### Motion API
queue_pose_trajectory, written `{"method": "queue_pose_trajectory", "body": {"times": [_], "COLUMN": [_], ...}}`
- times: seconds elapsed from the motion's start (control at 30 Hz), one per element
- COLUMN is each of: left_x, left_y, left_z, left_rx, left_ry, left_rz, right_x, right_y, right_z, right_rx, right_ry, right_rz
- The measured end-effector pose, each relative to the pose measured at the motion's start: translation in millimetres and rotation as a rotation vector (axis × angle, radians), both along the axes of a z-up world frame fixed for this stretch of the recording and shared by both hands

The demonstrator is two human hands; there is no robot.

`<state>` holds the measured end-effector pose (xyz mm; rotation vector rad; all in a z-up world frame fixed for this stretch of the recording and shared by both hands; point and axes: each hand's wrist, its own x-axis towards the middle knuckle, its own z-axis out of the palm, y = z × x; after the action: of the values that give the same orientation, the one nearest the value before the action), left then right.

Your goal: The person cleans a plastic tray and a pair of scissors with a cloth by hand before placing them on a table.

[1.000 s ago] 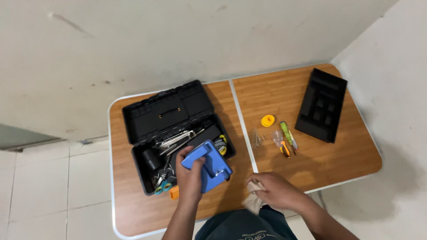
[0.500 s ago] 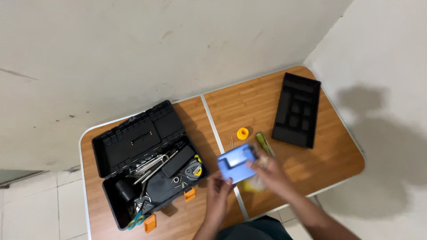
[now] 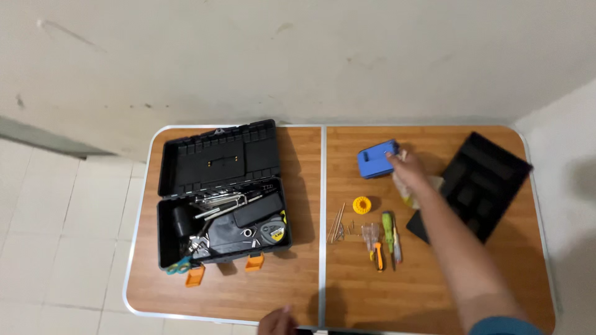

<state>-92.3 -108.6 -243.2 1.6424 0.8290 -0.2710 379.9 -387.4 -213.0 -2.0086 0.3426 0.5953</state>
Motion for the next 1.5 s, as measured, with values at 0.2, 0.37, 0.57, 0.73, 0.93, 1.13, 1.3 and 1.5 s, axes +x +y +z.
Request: {"method": "queue_pose_trajectory", "body": {"times": [0.2,0.37,0.57,0.73,0.93,1.13,1.3,1.5], "left_x": [-67.9,-71.2,-68.0,-86.0,-98.6,-81.0,-85.2,-84.2], "left_y": [-0.5,-26.3,-29.8,-20.2,-20.2,-8.0,24.3,95.7], "left_z": [-5.1,7.7,15.4,10.1,6.7,52.8,76.7,95.7], "left_rx": [0.115,0.072,0.049,0.105,0.147,0.063,0.111,0.23], "left_ry": [0.188,0.263,0.288,0.318,0.347,0.448,0.375,0.234], "left_rz": [0.141,0.049,-0.002,0.046,-0.019,-0.041,-0.09,-0.277], "right_x": [10.8,15.4,17.3,19.3,15.6,6.2,8.2,6.8], "right_y": [26.7,39.4,39.7,43.1,45.5,47.5,52.0,23.4], "right_z": [-71.4,-87.3,-85.6,-82.9,-71.4,-66.1,-74.7,-35.0], "right_rx": [0.395,0.416,0.029,-0.298,-0.484,-0.507,-0.565,-0.748], "right_ry": [-0.05,-0.104,-0.291,-0.49,-0.494,-0.473,-0.464,-0.197], "right_rz": [-0.047,-0.07,0.185,0.423,0.508,0.485,0.47,0.378]}}
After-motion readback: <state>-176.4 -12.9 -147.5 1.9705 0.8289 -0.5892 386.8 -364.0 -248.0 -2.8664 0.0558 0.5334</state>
